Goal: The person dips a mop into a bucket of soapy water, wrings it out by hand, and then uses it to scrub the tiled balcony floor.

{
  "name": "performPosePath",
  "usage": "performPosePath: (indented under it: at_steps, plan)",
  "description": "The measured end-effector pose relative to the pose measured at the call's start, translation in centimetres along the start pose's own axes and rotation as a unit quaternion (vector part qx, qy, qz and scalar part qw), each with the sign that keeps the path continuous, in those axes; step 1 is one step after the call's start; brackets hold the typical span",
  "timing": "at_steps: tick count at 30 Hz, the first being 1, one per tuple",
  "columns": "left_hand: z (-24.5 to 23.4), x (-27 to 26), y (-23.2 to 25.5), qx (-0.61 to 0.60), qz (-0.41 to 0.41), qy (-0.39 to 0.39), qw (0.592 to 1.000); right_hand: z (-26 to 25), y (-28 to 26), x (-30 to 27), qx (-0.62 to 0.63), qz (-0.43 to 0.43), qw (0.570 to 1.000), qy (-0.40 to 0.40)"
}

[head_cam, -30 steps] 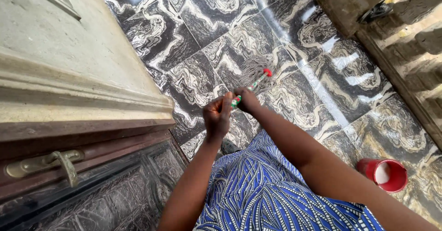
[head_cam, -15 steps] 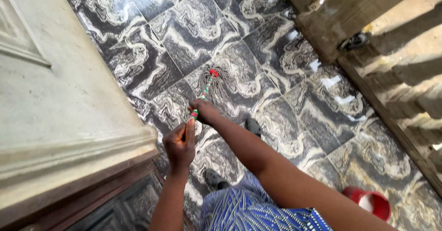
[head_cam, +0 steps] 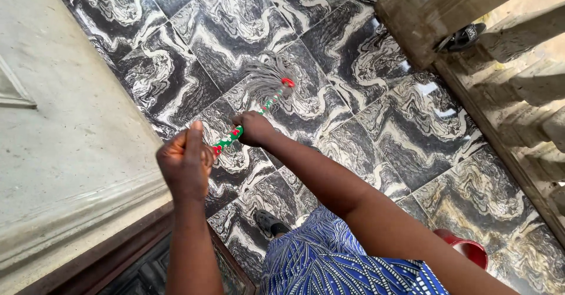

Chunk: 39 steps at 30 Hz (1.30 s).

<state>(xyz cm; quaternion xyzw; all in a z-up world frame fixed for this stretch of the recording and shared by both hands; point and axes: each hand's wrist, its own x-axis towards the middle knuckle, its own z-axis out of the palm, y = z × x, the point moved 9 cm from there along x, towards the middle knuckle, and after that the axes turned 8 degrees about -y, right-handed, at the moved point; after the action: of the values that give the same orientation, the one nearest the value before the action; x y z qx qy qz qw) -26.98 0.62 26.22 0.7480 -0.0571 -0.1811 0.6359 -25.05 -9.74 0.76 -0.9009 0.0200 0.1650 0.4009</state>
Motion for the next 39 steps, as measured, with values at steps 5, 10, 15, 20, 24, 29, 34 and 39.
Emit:
performPosePath:
  at_steps: [5, 10, 15, 20, 24, 29, 34, 39]
  plan:
    - [2.1, 1.7, 1.1, -0.075, -0.031, -0.029, 0.996, -0.2, 2.4, -3.6, 0.005, 0.005, 1.0, -0.011]
    - [5.0, 3.3, -3.4, -0.077, -0.094, -0.072, 0.99, 3.2, 9.1, -7.1, 0.025, 0.098, 0.994, -0.05]
    - [7.7, 3.4, -4.9, -0.08, -0.084, -0.106, 0.988, 2.3, 11.7, -9.2, -0.003, 0.069, 0.993, 0.099]
    - [9.8, 3.0, -0.1, 0.013, -0.068, -0.126, 0.99, -1.8, 9.4, -8.7, 0.001, -0.022, 0.971, 0.237]
    - [11.6, 2.3, 4.6, 0.126, 0.009, -0.142, 0.982, -5.9, 7.9, -5.8, 0.079, -0.069, 0.942, 0.318]
    - [13.9, 3.0, 4.0, 0.307, 0.108, -0.127, 0.937, -8.8, 8.0, -0.3, 0.136, -0.108, 0.924, 0.339]
    - [15.3, 5.7, 1.2, 0.328, 0.197, -0.056, 0.922, -9.8, 10.0, 5.3, 0.166, -0.119, 0.95, 0.236]
    - [11.7, 8.4, 1.6, 0.222, 0.078, -0.016, 0.972, -10.7, 8.0, 5.0, 0.184, -0.047, 0.973, 0.132]
